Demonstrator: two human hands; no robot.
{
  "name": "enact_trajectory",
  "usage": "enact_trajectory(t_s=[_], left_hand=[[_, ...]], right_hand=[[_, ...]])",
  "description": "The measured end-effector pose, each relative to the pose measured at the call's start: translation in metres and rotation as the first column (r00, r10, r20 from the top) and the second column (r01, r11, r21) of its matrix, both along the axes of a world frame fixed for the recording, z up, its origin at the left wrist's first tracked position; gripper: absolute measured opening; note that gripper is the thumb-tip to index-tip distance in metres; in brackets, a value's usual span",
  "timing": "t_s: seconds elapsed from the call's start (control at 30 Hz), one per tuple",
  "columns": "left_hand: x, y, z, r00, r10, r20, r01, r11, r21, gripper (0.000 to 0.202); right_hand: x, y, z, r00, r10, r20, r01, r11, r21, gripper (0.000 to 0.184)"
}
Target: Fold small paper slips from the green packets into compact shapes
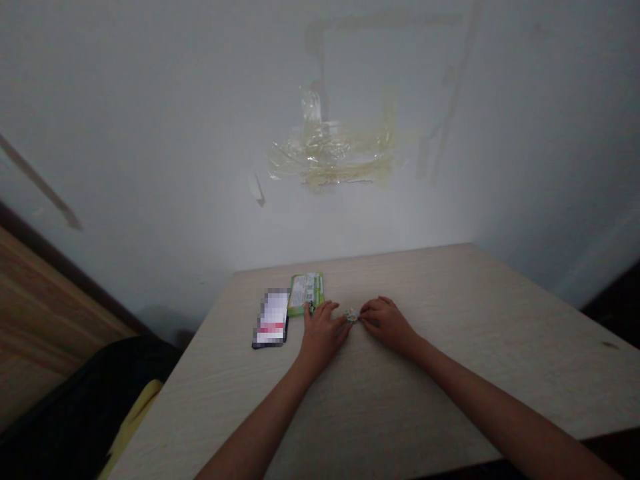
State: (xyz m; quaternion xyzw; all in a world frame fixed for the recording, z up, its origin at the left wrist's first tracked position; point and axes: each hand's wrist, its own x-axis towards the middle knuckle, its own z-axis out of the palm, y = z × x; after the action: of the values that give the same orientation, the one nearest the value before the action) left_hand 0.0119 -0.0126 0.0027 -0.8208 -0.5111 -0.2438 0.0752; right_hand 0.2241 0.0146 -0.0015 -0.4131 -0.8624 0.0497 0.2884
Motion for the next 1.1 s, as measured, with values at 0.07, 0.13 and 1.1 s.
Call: enact_trajectory(t_s=[0.07, 0.13, 1.1], left_hand=[[0.0002, -0.0007, 0.0010, 1.000, 0.003, 0.007, -0.003, 1.000, 0.009, 0.021], [0.0005, -0.0014, 0.0017, 1.000, 0.005, 0.008, -0.005, 1.000, 0.010, 0.020], [0.0024, -0.0060, 0.0010, 1.000, 0.014, -0.018, -0.015, 1.000, -0.015, 0.019]], right_hand=[[-0.0002, -0.0004, 0.0016, 1.000, -0.001, 0.015, 0.001, 1.000, 0.005, 0.018], [-0.0006, -0.0007, 0.0023, 1.000, -0.006, 0.019, 0.005, 1.000, 0.016, 0.018], [0.0008, -0.0017, 0.0007, 0.995, 0.065, 0.080, -0.071, 0.995, 0.066, 0.019]])
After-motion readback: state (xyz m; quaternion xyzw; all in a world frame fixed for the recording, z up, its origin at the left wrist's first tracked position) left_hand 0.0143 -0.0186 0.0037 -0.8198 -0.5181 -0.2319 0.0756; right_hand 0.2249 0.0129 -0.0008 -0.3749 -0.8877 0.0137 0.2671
